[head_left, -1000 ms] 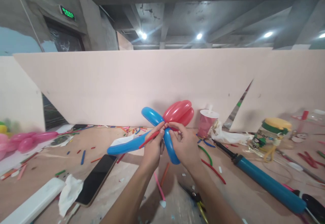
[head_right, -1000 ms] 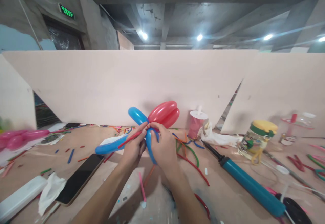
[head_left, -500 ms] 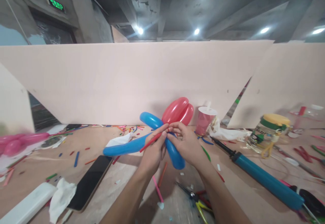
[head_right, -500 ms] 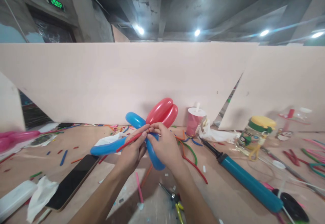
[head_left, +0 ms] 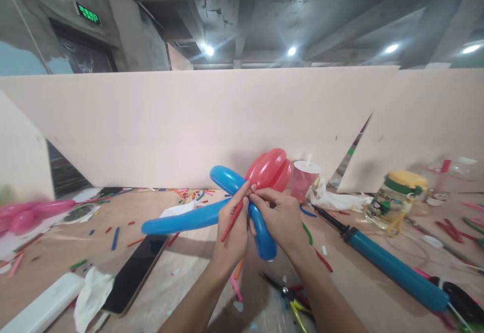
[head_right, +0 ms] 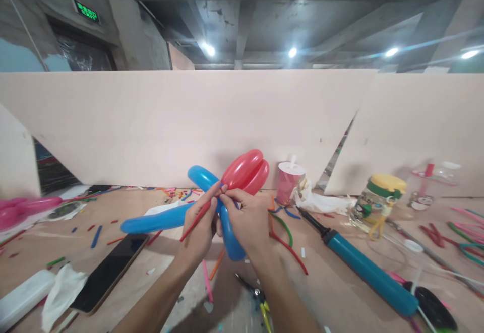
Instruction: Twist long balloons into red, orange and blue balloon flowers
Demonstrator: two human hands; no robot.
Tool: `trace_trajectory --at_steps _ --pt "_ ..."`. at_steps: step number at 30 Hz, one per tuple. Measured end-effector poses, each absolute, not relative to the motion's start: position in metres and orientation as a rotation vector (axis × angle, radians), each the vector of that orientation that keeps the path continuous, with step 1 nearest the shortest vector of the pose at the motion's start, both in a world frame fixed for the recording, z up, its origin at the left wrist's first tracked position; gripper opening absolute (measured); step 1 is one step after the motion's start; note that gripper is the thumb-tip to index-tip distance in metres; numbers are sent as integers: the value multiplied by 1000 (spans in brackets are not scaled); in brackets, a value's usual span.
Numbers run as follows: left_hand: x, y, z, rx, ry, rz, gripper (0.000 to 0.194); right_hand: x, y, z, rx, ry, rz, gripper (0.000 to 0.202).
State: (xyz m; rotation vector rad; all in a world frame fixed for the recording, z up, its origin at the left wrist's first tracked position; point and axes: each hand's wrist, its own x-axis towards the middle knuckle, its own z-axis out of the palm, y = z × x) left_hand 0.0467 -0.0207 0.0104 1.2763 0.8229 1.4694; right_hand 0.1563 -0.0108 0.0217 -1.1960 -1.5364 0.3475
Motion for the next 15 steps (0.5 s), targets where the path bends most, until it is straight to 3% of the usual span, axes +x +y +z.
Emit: trace_trajectory --at_steps 5,10,15 --pt "37 -24 9 1813 1026 1434 51 154 -10 13 -1201 -1589 -18 18" --pt "36 -33 7 2453 1432 1322 81 155 -14 16 -1176 -1560 -148 17" --pt "44 -39 3 2735 1595 1365 86 156 -20 23 -1198 -1500 -169 18"
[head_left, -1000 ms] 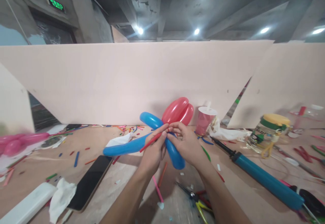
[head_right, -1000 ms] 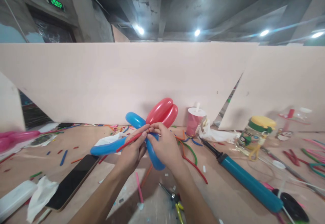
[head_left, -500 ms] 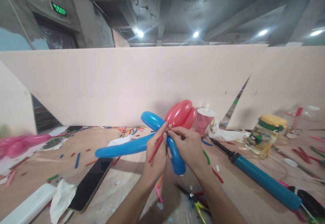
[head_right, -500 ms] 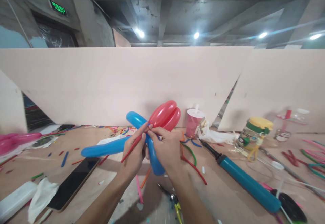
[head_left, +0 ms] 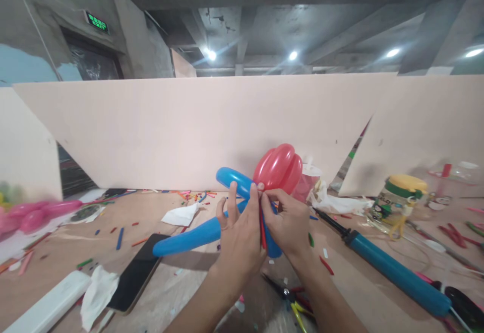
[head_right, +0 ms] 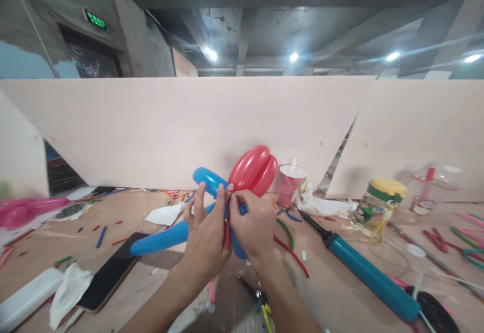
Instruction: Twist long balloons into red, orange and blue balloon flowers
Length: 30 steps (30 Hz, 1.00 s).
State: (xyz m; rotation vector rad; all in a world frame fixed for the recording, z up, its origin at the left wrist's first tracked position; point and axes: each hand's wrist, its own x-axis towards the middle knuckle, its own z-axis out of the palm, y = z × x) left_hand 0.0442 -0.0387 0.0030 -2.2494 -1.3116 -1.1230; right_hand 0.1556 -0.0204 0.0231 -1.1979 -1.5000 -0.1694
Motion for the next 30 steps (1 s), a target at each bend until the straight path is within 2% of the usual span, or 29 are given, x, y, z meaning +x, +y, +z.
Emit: trace_trajectory --at_steps 9,18,26,30 --pt "51 -42 2 -2150 -1316 -1011 79 150 -18 21 -1255 -1449 -262 23" --pt "43 -39 7 -2354 -1226 -1013 98 160 -27 29 -1279 -1550 -190 16" --pt "40 -38 9 -2463 -1224 -1094 90 174 -28 29 -1221 -1578 -169 15" --pt "42 -42 11 -2473 -1181 -1087 94 174 -31 29 -1194 -1565 -198 14"
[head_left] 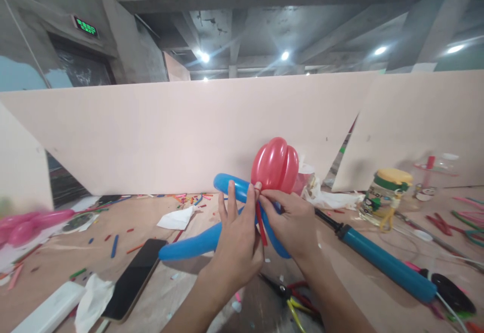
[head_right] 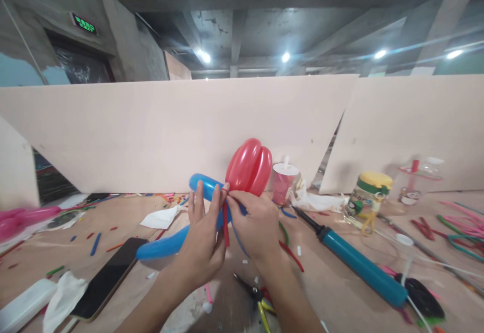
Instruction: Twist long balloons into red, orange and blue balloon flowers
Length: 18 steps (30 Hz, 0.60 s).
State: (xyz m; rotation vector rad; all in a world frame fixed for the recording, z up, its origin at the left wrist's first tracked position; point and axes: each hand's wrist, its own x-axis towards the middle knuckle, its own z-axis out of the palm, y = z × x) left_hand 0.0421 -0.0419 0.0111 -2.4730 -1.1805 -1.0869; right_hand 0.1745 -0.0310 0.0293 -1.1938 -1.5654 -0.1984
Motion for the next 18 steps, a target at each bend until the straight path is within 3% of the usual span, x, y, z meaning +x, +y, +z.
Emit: trace_trajectory --at_steps 11,18 --pt "55 -56 8 -2189 -1236 -1038 83 164 -40 33 -1243 -1477 -303 25" --pt "55 -57 12 -2355 -1166 -1152 99 163 -42 33 -1267 -1466 -281 23"
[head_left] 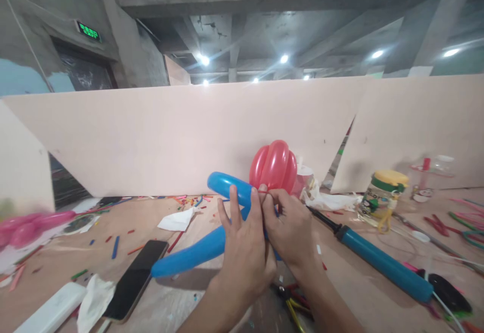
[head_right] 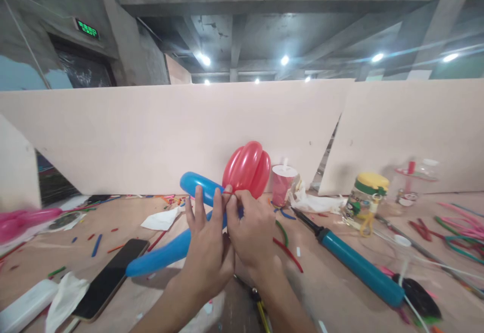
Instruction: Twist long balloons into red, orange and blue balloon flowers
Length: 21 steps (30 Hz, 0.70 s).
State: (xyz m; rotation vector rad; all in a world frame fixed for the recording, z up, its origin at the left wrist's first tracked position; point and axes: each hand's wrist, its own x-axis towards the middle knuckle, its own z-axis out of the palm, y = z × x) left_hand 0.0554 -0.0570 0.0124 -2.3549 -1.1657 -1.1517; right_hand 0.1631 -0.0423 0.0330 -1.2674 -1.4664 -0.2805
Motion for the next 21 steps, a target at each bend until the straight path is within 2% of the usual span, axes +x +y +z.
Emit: trace_trajectory --at_steps 5,12,21 --pt "43 -52 17 -2628 -1073 -1336 98 160 -51 38 -1148 -1492 -251 13" --pt "32 -55 23 -2788 -985 -1421 92 158 -62 45 -1067 -1524 -129 14" --pt "30 -55 22 -2829 -885 -1416 96 165 -70 51 -1085 -1334 388 14"
